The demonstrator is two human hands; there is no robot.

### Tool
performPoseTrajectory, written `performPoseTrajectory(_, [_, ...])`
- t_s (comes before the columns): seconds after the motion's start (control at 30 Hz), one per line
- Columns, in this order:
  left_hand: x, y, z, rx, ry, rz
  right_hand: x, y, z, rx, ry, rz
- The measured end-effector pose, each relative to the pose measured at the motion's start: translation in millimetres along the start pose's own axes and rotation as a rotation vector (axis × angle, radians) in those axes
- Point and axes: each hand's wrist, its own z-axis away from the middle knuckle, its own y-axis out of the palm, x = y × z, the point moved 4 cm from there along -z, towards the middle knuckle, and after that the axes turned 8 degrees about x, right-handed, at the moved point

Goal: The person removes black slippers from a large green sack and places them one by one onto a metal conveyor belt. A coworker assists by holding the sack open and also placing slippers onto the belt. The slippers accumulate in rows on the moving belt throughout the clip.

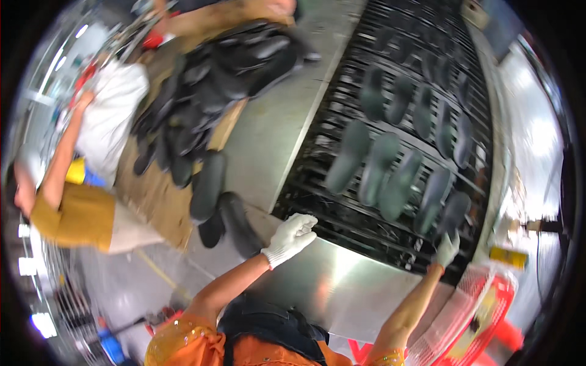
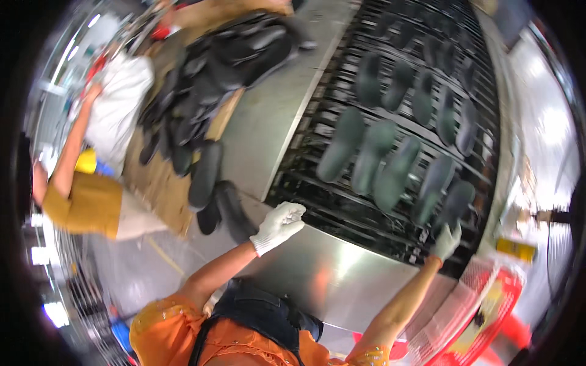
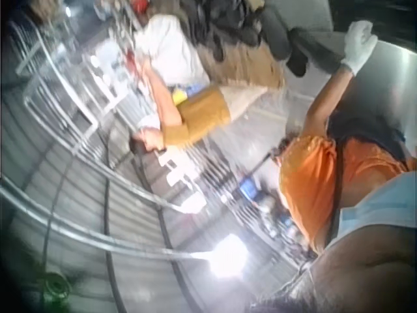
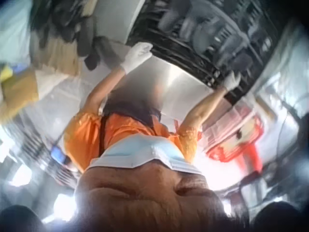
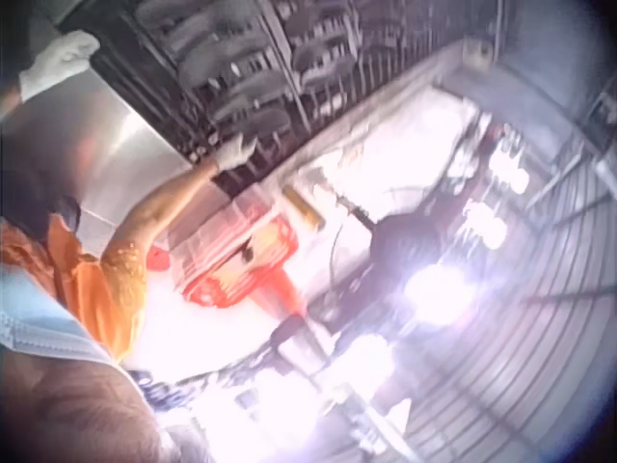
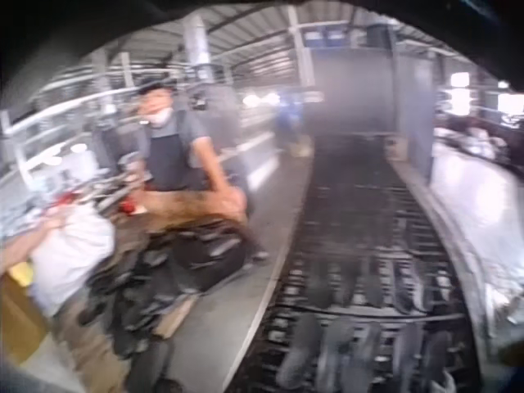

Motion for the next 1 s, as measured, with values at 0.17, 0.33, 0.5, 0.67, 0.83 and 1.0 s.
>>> performPoseTrajectory(0.17, [20, -70, 47, -0.348, -0.005, -0.179, 56, 59, 64, -0.098, -0.364, 0.814])
performPoseTrajectory(0.33, [22, -148, 93, -0.731, 0.029, -0.501, 117, 231, 250, 0.559, -0.384, 0.64])
performPoseTrajectory(0.5, [31, -210, 110, -0.765, -0.414, -0.872, 159, 341, 438, 1.235, -0.744, 0.961])
performPoseTrajectory(0.67, [37, -239, 111, -0.572, -0.508, -0.775, 132, 388, 473, 1.197, -0.741, 1.211])
performPoseTrajectory(0.83, [52, -254, 124, -0.603, -0.419, -0.621, 148, 382, 438, 1.052, -0.612, 0.87])
performPoseTrajectory(1.0, [64, -269, 139, -0.564, -0.34, -0.088, 119, 393, 377, 1.1, 0.266, -0.275])
